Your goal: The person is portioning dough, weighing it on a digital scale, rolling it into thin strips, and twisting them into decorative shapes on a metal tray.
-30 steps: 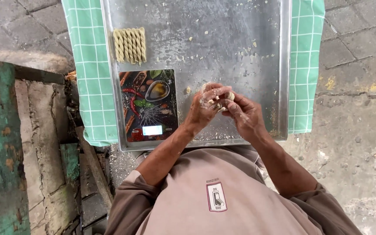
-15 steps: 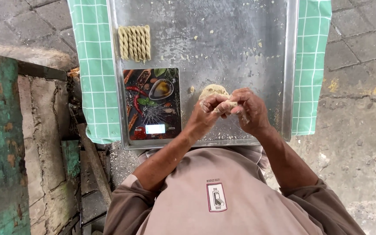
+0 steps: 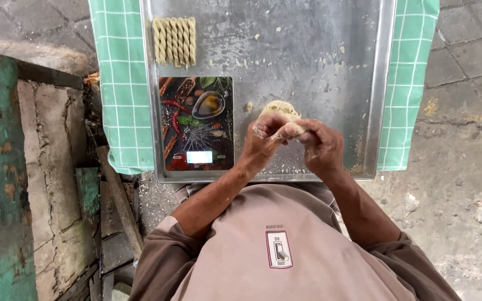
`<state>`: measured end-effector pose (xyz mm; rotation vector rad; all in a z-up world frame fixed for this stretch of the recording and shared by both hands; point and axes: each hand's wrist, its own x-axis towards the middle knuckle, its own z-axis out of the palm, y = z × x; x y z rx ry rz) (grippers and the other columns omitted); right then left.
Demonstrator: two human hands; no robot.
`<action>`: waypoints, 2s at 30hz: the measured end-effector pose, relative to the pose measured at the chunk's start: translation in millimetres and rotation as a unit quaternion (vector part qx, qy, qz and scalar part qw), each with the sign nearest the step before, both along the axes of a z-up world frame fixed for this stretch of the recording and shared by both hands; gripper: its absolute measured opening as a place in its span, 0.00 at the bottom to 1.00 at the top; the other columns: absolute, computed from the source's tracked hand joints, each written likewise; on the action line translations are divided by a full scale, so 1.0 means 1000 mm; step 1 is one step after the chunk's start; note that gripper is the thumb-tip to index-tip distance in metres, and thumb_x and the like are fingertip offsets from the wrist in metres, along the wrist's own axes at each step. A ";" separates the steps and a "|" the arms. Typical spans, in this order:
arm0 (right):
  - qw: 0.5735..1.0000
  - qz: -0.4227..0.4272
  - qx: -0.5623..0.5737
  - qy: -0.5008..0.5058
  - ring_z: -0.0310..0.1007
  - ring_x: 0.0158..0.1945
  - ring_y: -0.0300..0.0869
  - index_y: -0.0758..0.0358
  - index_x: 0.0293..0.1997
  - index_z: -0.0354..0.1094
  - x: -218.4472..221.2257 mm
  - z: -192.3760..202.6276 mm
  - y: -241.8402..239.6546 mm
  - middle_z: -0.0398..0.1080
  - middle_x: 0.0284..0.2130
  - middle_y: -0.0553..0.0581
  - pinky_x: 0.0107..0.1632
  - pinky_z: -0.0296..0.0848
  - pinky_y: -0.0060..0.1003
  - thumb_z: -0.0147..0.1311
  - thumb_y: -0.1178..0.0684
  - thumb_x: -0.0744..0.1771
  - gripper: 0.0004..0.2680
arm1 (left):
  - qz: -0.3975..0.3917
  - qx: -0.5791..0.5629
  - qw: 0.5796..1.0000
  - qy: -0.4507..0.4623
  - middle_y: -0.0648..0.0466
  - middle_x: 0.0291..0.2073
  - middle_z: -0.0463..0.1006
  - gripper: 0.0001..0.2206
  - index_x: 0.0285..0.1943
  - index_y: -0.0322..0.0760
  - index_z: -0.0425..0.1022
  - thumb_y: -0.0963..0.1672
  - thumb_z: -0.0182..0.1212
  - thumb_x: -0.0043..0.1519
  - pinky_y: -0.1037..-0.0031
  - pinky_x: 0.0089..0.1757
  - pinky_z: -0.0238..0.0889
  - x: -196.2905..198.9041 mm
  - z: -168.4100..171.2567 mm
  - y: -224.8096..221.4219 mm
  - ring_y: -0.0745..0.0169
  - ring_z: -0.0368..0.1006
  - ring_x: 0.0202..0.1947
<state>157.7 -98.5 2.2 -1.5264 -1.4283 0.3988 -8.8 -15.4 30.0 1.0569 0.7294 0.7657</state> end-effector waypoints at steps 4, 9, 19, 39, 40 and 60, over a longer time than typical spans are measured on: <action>0.994 -0.011 -0.047 0.098 0.71 0.26 0.40 0.63 0.45 0.78 -0.007 0.019 0.010 0.74 0.30 0.56 0.32 0.73 0.36 0.52 0.43 0.72 0.13 | 0.024 0.004 1.000 -0.012 0.49 0.27 0.82 0.10 0.45 0.32 0.82 0.44 0.73 0.61 0.79 0.32 0.74 -0.002 0.003 -0.001 0.69 0.77 0.30; 0.962 -0.040 -0.003 0.271 0.70 0.23 0.37 0.73 0.48 0.73 -0.016 0.002 0.012 0.71 0.24 0.59 0.28 0.72 0.31 0.57 0.56 0.70 0.08 | 0.059 0.038 0.997 -0.027 0.49 0.34 0.81 0.07 0.46 0.31 0.83 0.40 0.71 0.62 0.79 0.35 0.75 -0.004 -0.013 -0.010 0.71 0.74 0.34; 0.965 -0.010 -0.059 0.256 0.73 0.31 0.40 0.79 0.51 0.71 -0.022 0.004 0.000 0.73 0.31 0.64 0.37 0.78 0.36 0.60 0.64 0.67 0.10 | 0.067 0.102 0.992 -0.022 0.49 0.34 0.80 0.06 0.44 0.34 0.84 0.42 0.71 0.62 0.76 0.35 0.73 -0.008 -0.018 -0.001 0.67 0.74 0.33; 0.979 -0.048 -0.010 0.198 0.66 0.21 0.36 0.74 0.61 0.68 -0.026 0.014 0.022 0.69 0.25 0.57 0.26 0.72 0.30 0.51 0.56 0.72 0.13 | 0.037 0.006 0.999 0.016 0.46 0.32 0.80 0.10 0.46 0.27 0.82 0.43 0.70 0.64 0.78 0.38 0.73 -0.010 0.004 0.009 0.69 0.75 0.34; 0.983 -0.045 -0.017 0.177 0.70 0.22 0.38 0.72 0.60 0.71 -0.028 0.014 0.019 0.71 0.25 0.59 0.28 0.73 0.32 0.52 0.54 0.72 0.13 | 0.042 0.005 0.999 0.005 0.46 0.33 0.80 0.12 0.47 0.26 0.81 0.43 0.71 0.63 0.78 0.39 0.74 -0.009 0.005 0.011 0.68 0.74 0.36; 0.976 0.054 0.086 0.193 0.75 0.34 0.44 0.75 0.47 0.68 0.001 0.008 0.020 0.71 0.35 0.62 0.38 0.77 0.36 0.62 0.61 0.66 0.10 | -0.062 0.034 0.997 -0.037 0.48 0.31 0.80 0.12 0.49 0.28 0.78 0.45 0.64 0.68 0.67 0.46 0.72 -0.004 -0.012 -0.006 0.63 0.77 0.37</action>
